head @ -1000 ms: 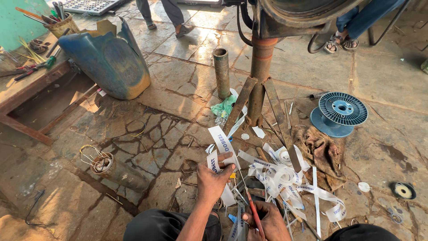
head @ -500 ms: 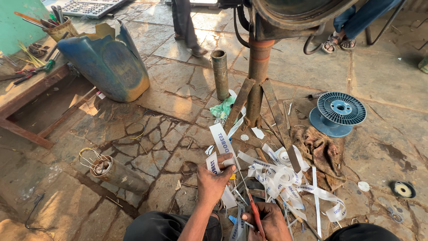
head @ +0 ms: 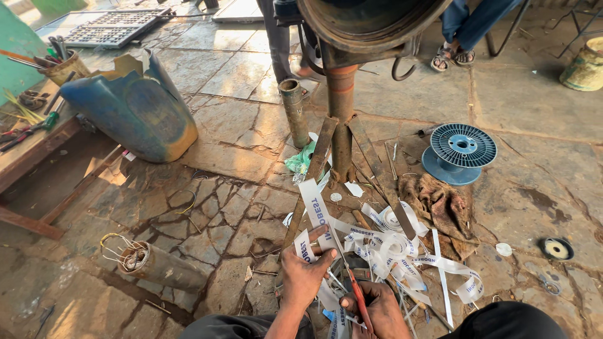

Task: The person sits on the floor and uses red-handled scissors to cut white plastic strips into smaller pieces. The cut pieces accumulate on the floor around the work area.

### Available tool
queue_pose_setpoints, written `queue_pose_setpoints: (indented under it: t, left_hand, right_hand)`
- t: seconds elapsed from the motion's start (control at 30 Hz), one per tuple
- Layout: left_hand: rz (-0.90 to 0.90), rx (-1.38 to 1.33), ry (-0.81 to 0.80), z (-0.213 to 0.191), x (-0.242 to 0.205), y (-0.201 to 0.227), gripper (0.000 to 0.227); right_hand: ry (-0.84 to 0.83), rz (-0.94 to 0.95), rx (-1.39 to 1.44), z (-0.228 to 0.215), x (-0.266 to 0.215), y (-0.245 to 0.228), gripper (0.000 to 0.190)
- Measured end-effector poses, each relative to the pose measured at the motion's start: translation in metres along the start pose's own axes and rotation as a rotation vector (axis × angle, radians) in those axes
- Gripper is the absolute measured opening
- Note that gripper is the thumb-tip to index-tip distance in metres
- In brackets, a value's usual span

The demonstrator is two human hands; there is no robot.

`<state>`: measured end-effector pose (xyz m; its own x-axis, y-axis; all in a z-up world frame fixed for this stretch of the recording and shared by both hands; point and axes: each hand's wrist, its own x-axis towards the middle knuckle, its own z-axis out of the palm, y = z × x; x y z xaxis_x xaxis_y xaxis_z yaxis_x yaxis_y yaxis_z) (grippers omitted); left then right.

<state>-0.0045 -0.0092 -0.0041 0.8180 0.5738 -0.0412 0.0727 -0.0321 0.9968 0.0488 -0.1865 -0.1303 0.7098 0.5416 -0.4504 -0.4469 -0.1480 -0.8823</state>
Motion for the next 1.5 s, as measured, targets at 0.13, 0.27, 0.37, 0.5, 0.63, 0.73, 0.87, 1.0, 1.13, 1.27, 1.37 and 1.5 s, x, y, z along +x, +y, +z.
queue_pose_setpoints:
  t: [0.13,0.27,0.37,0.5,0.63,0.73,0.87,1.0,1.13,1.27,1.37,1.5]
  left_hand:
    - [0.165,-0.033,0.007,-0.002,0.012,0.000,0.047]
    - [0.156,-0.070,0.070,-0.011,0.026,0.005,0.044]
    - [0.067,-0.058,0.067,-0.007,0.022,0.007,0.043]
    - [0.020,-0.073,0.039,-0.003,0.013,0.004,0.042]
    - [0.033,-0.086,0.042,-0.002,0.014,0.004,0.041]
    - [0.006,-0.062,0.036,0.002,0.010,0.003,0.040]
    - [-0.003,-0.033,0.030,0.005,0.010,0.001,0.041]
    - [0.199,0.001,0.058,-0.005,0.029,0.005,0.042]
    - [0.085,0.029,0.079,-0.007,0.031,0.004,0.042]
    - [0.040,-0.041,0.046,0.000,0.022,-0.002,0.042]
    - [0.033,-0.062,0.044,0.000,0.022,-0.004,0.042]
    - [-0.019,0.047,0.040,0.003,0.021,-0.004,0.043]
  right_hand:
    - [0.024,0.046,-0.020,0.002,-0.001,-0.007,0.024]
    - [0.002,0.003,-0.003,0.004,-0.003,-0.008,0.024]
    - [0.016,-0.007,-0.035,0.003,-0.001,-0.011,0.028]
    - [0.043,0.051,-0.037,0.002,0.000,-0.008,0.025]
    - [0.053,0.052,-0.064,0.002,0.002,-0.008,0.026]
    - [0.026,-0.021,0.005,0.001,0.001,-0.008,0.023]
    - [0.046,-0.006,-0.053,-0.003,0.003,-0.004,0.026]
    - [0.000,0.024,-0.024,-0.002,0.006,0.002,0.028]
    - [-0.004,-0.005,-0.050,0.000,0.009,0.006,0.028]
    - [-0.031,-0.016,0.020,-0.003,0.008,0.008,0.029]
    - [-0.002,0.002,-0.061,-0.005,0.008,0.007,0.034]
    - [0.001,0.010,0.000,-0.004,0.011,0.002,0.031]
